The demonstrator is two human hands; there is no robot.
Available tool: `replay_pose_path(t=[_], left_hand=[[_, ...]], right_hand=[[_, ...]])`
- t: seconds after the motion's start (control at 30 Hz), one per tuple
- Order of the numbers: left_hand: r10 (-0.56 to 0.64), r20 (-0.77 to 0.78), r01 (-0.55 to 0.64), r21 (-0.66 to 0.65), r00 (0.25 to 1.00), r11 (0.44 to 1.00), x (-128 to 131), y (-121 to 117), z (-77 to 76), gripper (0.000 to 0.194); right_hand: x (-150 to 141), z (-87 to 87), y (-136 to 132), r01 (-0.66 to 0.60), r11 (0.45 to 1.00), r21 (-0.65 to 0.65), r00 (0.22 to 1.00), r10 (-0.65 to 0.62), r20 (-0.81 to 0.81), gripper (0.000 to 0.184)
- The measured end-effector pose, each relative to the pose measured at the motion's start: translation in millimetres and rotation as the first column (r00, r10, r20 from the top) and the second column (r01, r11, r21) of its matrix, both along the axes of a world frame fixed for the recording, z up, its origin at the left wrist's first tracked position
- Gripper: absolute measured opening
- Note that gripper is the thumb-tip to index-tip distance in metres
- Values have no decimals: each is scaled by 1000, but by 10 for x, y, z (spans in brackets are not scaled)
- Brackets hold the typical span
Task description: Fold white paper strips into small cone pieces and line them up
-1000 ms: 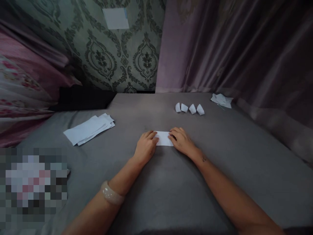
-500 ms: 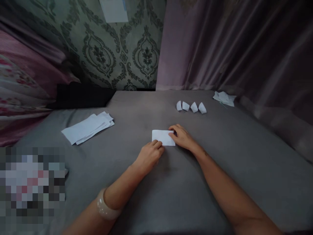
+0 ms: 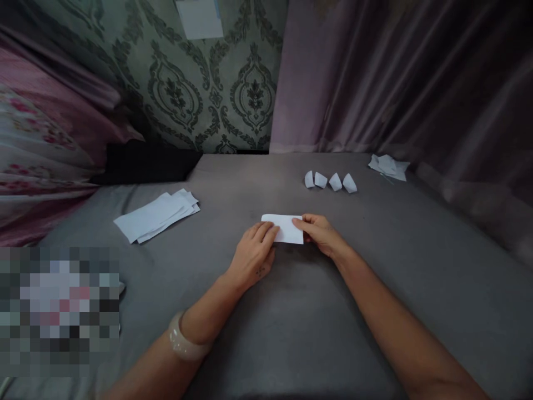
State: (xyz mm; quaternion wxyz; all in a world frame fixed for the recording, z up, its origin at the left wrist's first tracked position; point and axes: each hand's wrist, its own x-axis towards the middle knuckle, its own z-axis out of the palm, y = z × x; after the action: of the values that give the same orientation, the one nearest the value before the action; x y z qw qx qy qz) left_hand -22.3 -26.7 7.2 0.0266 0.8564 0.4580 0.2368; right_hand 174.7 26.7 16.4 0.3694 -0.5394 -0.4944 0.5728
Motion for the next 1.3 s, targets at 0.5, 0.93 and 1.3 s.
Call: replay_pose_path(t=[0.5, 0.93, 1.3], left_hand=[[636, 760, 516, -600, 130, 611, 162, 29, 99, 34], [698, 677, 354, -728, 234, 587, 158, 68, -18, 32], [98, 344, -13, -239, 934, 971, -8, 55, -132, 38]], right_hand=[[-113, 178, -223, 17, 1000, 9, 998, -17, -56, 46], [-79, -40, -354, 81, 996, -29, 996, -82, -23, 26], [-20, -149, -288, 102, 995, 18, 990, -104, 101, 31]])
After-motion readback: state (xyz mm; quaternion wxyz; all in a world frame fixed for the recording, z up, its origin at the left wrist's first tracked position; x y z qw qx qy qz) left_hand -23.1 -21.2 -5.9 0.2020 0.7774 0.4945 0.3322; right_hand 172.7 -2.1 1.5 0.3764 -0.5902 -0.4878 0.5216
